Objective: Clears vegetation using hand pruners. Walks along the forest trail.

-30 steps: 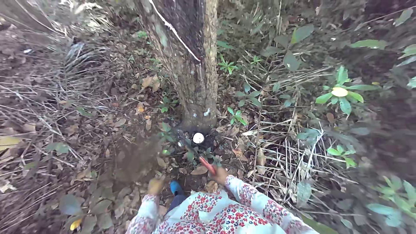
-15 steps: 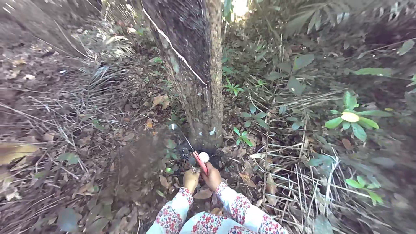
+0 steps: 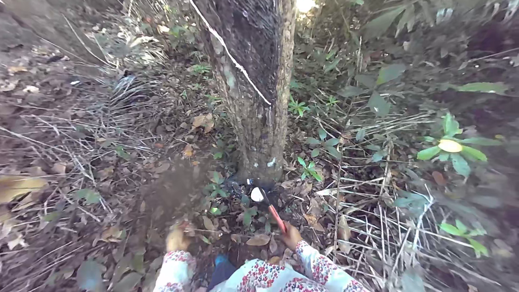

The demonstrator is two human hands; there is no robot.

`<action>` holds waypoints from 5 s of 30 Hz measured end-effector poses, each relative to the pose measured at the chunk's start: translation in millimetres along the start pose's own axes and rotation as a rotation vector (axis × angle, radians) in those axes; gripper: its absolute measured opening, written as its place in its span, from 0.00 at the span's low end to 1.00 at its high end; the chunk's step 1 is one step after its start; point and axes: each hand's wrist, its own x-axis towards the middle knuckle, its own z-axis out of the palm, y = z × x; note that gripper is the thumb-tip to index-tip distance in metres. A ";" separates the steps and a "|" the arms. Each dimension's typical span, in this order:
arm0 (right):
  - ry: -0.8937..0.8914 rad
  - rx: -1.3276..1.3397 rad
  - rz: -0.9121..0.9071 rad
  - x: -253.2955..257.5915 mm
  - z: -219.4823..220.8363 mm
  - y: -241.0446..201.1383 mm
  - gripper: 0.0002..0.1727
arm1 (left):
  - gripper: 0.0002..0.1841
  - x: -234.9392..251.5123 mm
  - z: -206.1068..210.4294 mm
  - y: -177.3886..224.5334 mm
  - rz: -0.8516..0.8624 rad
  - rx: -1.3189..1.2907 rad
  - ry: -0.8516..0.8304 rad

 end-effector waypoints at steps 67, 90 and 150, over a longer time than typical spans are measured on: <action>-0.773 -0.201 -0.872 755.3 405.3 -1392.9 0.24 | 0.16 1068.3 101.7 884.1 0.428 0.144 0.102; -0.648 -0.377 -1.133 1118.0 549.8 -2008.7 0.29 | 0.18 1504.2 106.7 1196.9 0.220 0.797 -0.024; -0.561 0.077 -0.770 1777.2 1202.8 -3235.9 0.18 | 0.12 2717.6 -111.9 2106.7 0.115 0.297 -0.046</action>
